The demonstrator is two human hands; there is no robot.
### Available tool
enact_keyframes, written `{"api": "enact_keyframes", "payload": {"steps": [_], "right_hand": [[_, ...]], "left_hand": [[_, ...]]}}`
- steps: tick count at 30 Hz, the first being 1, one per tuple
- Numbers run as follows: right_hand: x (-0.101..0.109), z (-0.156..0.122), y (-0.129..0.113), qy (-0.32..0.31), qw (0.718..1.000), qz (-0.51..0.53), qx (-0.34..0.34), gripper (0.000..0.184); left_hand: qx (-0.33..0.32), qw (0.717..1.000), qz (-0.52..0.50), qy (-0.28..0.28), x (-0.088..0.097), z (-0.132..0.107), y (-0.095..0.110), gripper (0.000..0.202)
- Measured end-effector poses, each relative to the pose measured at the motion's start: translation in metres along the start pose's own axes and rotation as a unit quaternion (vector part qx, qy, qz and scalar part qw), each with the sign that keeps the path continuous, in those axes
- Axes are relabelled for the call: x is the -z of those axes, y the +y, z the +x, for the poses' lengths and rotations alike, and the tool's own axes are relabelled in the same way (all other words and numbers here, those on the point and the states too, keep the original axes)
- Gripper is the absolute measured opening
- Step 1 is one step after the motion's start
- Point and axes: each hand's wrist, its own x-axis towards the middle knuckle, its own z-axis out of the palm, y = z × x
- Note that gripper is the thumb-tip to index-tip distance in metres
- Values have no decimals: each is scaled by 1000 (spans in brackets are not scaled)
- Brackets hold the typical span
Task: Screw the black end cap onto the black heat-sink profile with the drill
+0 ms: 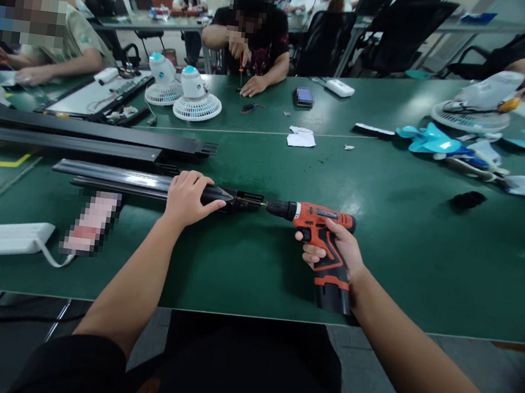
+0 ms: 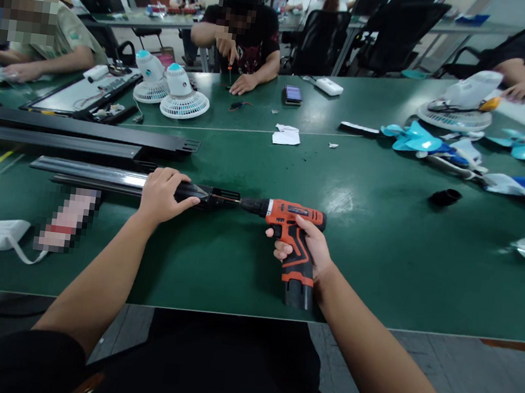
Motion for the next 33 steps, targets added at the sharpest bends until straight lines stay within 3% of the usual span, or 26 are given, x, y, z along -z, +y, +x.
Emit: {"api": "enact_keyframes", "payload": {"steps": [33], "right_hand": [[0,-2,-5,-24,999,-2,-31,43]], "left_hand": [[1,1000,12,-5,-1,0,-1,59]]}}
